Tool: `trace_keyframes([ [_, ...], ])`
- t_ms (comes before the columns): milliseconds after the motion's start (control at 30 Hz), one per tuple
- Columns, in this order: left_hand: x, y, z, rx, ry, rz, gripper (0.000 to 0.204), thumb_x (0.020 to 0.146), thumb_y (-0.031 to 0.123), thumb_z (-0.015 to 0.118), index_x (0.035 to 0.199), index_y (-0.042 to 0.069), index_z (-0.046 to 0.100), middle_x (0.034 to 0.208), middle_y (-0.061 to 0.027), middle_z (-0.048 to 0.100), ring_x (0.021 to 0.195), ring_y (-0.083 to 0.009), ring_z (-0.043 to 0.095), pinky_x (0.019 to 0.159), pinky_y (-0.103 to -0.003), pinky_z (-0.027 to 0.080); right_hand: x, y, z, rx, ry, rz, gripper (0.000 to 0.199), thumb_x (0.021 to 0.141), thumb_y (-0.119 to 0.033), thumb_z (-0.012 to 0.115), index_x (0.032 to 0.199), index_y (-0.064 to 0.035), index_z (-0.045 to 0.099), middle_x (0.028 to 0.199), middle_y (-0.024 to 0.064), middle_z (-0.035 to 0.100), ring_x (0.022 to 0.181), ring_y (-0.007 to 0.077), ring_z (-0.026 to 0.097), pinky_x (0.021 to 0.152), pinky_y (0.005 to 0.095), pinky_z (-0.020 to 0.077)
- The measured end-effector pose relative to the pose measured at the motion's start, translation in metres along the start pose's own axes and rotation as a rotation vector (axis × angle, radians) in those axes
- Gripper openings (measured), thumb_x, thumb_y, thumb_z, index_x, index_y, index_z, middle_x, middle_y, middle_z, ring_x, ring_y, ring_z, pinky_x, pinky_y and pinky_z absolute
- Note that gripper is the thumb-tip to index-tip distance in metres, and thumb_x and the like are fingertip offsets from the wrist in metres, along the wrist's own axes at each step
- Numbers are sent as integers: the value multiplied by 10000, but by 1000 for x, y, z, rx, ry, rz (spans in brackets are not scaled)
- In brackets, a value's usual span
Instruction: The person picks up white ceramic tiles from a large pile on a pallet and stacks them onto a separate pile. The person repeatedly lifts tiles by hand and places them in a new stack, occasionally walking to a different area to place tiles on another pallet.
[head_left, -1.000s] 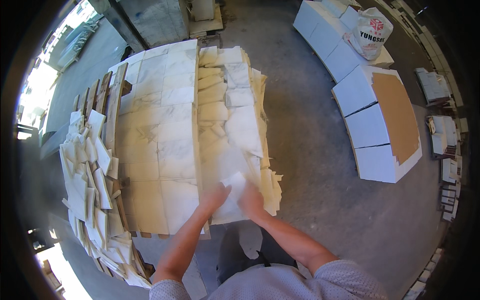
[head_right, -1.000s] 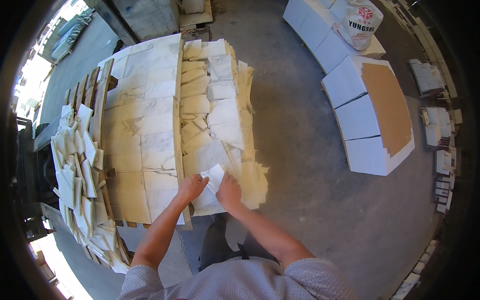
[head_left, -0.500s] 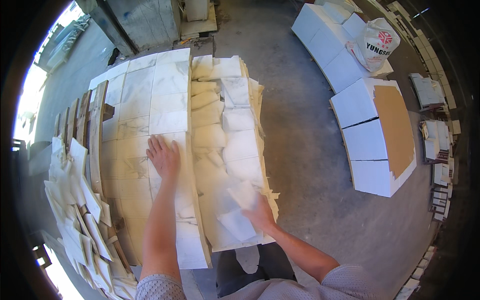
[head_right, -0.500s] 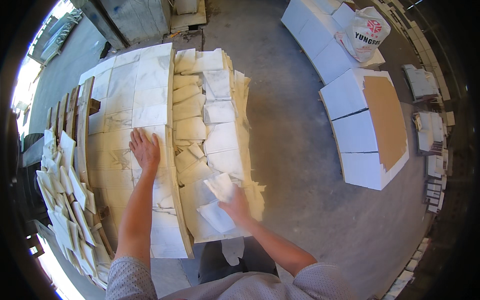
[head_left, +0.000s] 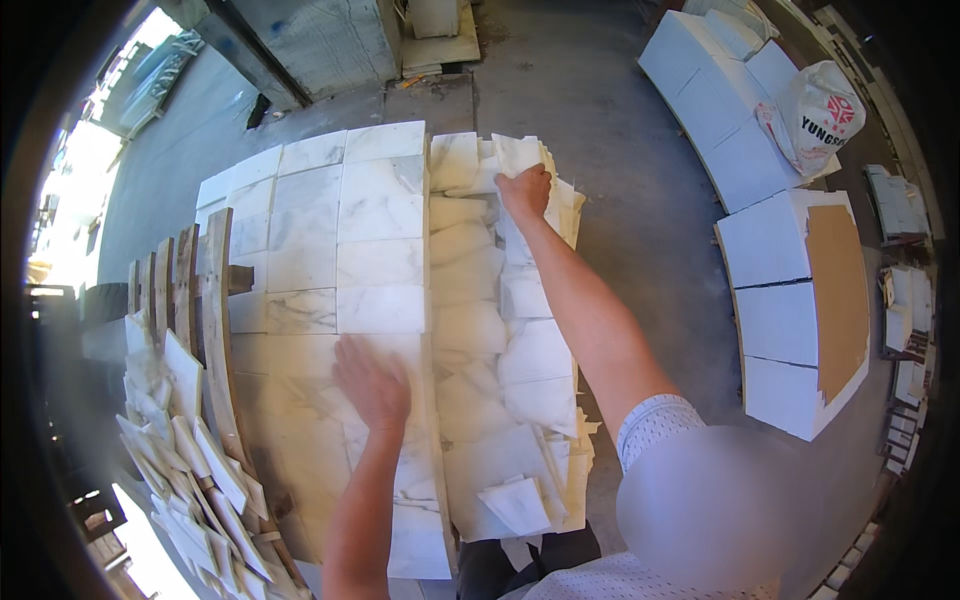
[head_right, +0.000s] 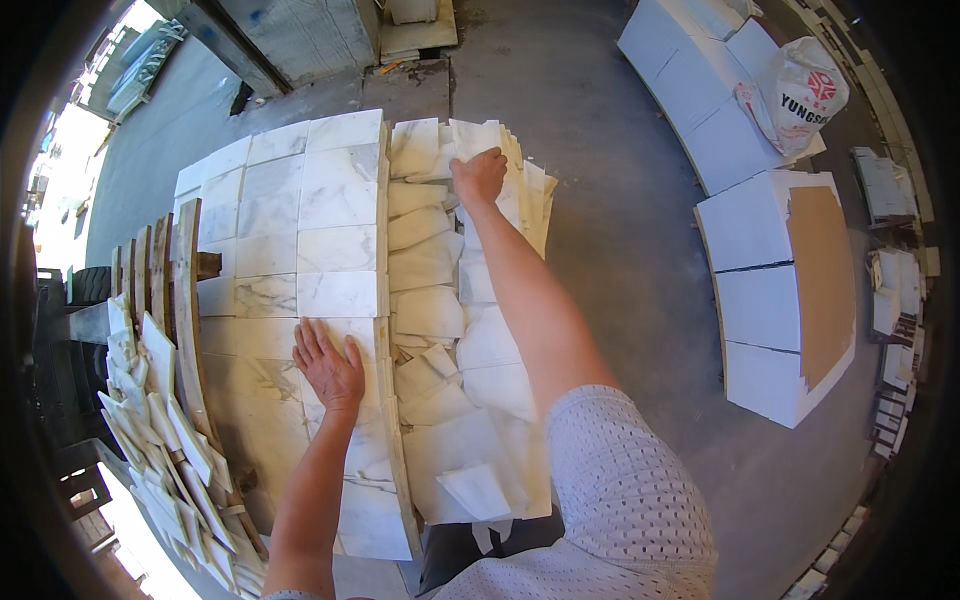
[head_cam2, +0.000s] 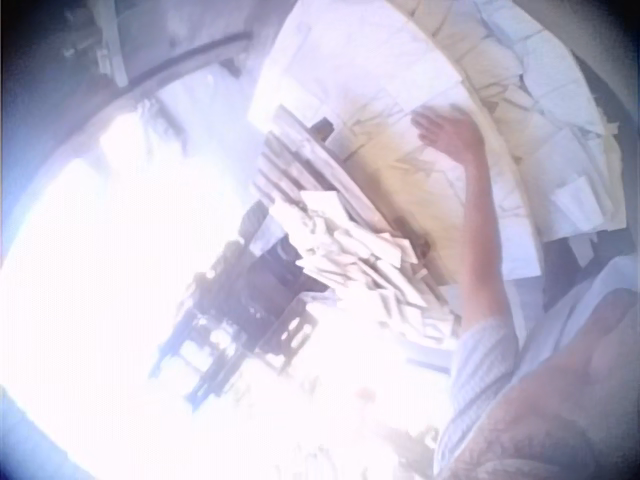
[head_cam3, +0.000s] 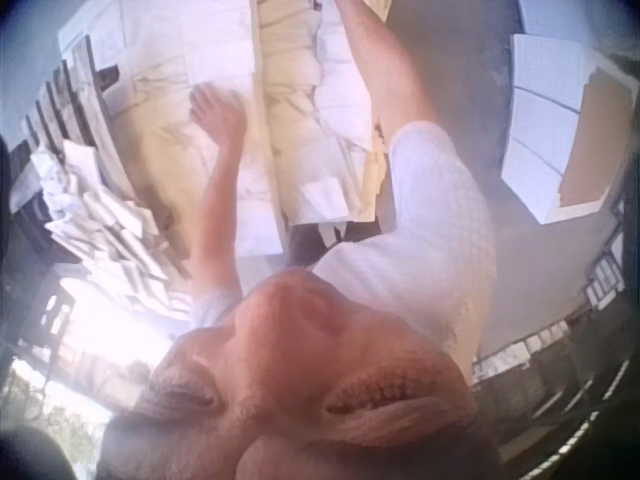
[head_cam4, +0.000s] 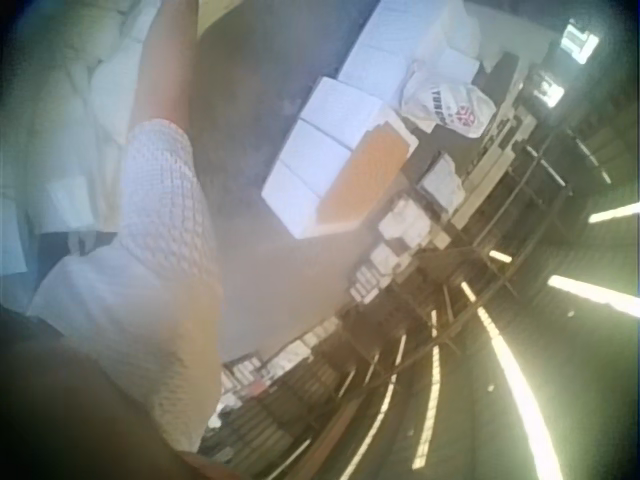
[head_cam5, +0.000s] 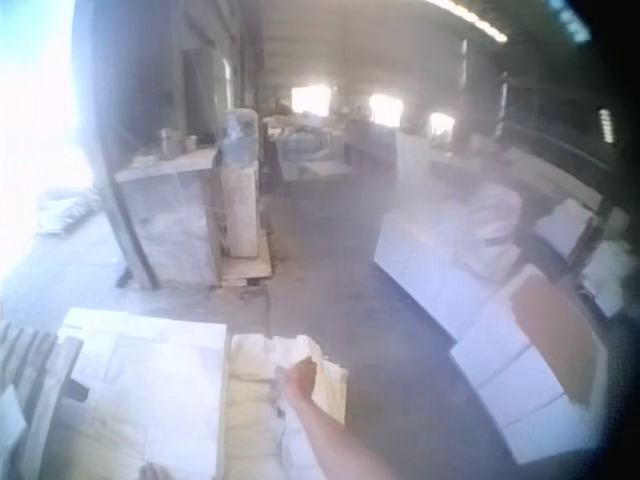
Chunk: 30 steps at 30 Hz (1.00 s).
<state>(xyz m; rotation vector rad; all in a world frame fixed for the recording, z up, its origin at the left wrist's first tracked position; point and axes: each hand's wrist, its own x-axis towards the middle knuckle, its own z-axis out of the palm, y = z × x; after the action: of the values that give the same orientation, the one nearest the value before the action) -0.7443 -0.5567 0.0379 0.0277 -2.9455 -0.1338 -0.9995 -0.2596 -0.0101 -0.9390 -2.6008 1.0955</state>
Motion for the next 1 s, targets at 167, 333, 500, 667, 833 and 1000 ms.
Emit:
trace_keyframes([
  [167,-2,-2,4,11,-29,-31,634,914,300,573,1423,-18,368,1532,-224,307,1434,-393,252,1148,-554,190,18,-4,41,-6,-172,-36,647,739,-277,729,1182,122,479,1202,284,557,1131,410,564,975,450,472],
  [333,-2,0,2,21,-24,-12,662,879,288,617,1407,-25,367,1515,-255,314,1417,-431,269,1130,-592,220,-23,40,32,82,-21,-220,503,799,-188,666,1216,60,535,1189,224,600,1125,346,585,974,425,471],
  [500,4,2,-3,28,5,15,626,887,287,610,1375,-43,399,1471,-280,366,1382,-456,313,1104,-591,255,-115,114,-44,237,-90,-96,489,827,-159,671,1265,19,548,1152,184,649,1061,273,630,918,364,490],
  [667,-2,-4,11,72,71,16,605,911,353,589,1366,-16,440,1467,-212,408,1384,-374,341,1112,-544,258,-284,184,-137,217,-324,137,543,821,-166,696,1303,4,513,1177,158,634,1107,264,599,957,373,463],
  [833,-4,-12,25,129,79,7,597,933,439,526,1365,29,482,1466,-178,425,1386,-342,345,1117,-523,254,-450,199,-217,-142,-597,93,721,779,-210,757,1366,35,418,1275,210,551,1186,339,528,1002,426,425],
  [1000,-4,-13,26,138,89,3,609,938,466,509,1377,45,481,1469,-170,426,1391,-326,341,1125,-510,243,-521,175,-225,-295,-657,-115,909,699,-246,820,1410,46,335,1398,256,389,1260,435,417,1047,466,362],
])
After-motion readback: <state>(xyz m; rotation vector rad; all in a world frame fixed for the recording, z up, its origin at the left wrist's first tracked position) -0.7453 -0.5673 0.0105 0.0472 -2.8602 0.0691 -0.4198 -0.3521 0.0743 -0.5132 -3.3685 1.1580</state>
